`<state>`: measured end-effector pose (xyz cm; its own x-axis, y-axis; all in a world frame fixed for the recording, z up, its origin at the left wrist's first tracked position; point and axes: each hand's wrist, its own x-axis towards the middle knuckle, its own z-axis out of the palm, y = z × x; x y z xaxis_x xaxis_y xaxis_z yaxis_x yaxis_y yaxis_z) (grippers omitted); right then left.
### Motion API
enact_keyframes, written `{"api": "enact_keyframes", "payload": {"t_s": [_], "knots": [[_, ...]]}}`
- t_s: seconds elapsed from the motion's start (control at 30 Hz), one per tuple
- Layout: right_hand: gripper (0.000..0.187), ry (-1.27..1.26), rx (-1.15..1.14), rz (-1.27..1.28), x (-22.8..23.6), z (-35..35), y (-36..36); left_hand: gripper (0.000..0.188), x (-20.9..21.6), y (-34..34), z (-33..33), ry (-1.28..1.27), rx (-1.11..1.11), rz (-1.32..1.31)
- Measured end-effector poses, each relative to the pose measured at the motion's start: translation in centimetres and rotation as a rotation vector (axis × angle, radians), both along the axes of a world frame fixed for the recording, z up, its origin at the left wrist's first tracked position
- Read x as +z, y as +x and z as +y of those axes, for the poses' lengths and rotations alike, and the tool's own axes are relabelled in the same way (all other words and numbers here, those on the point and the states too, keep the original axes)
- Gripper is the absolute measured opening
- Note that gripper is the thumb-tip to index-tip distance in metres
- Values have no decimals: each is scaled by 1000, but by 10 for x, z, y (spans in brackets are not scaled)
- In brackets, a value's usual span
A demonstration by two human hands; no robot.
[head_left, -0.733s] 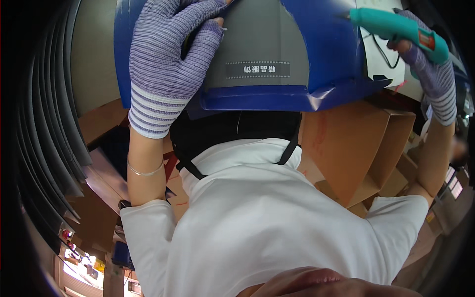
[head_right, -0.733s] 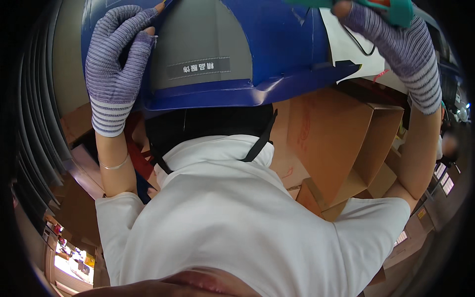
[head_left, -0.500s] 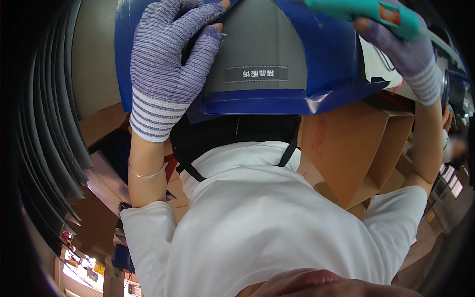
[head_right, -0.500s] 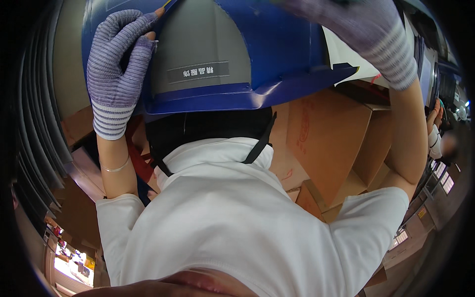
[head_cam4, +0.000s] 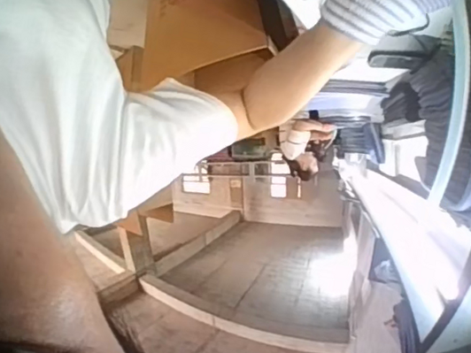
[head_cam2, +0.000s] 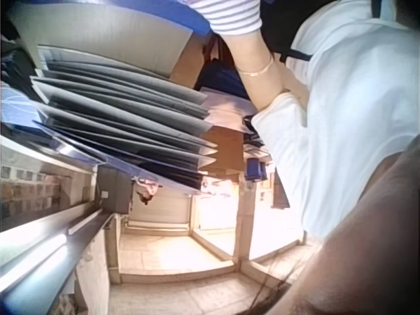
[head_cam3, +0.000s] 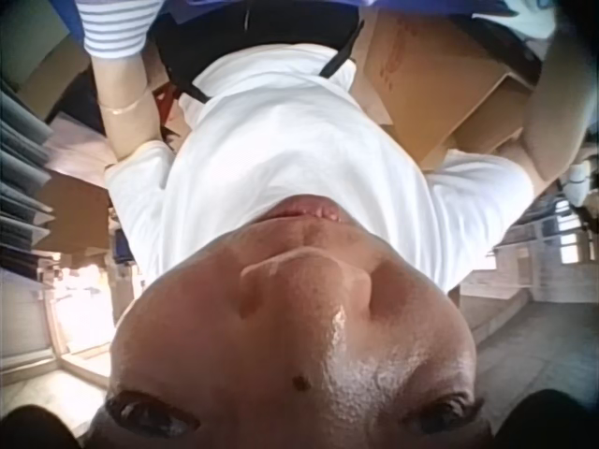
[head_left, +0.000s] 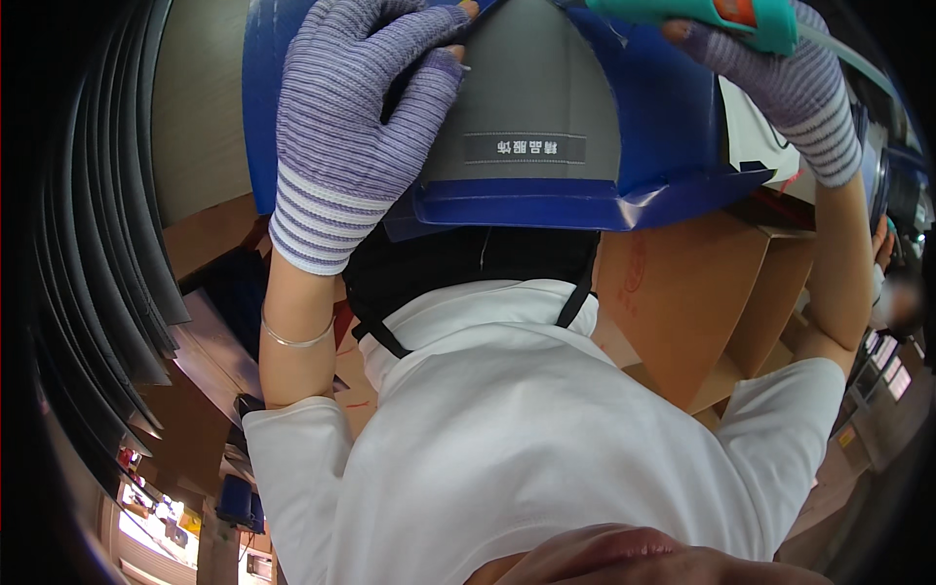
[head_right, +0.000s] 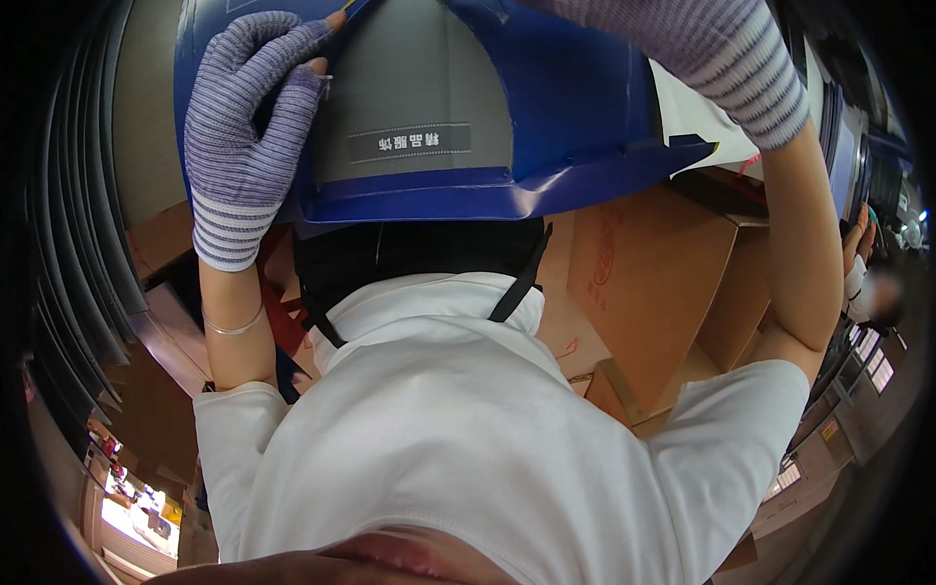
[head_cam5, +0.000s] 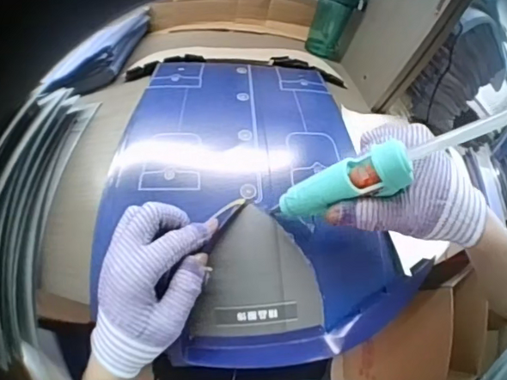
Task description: The person is using a hot glue gun to assemble blue and grey paper folders or gift boxes at a workstation.
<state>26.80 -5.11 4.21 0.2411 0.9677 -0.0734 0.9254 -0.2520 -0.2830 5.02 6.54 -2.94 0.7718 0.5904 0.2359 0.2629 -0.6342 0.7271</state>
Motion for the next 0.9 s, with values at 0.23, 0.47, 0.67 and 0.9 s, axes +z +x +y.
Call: {"api": "enact_keyframes", "payload": {"t_s": [0.23, 0.47, 0.67, 0.9], "knots": [[29, -93, -10, 334, -19, -63, 74, 23, -33, -11, 22, 216, -132, -172], [44, 382, -587, 235, -107, -125, 176, 22, -38, -8, 21, 213, -157, -132], [43, 291, -320, -337, -52, -119, 83, 25, -43, -21, 30, 212, -129, -99], [42, 32, 106, -131, -26, -120, -35, 25, -47, -16, 28, 155, -143, -127]]}}
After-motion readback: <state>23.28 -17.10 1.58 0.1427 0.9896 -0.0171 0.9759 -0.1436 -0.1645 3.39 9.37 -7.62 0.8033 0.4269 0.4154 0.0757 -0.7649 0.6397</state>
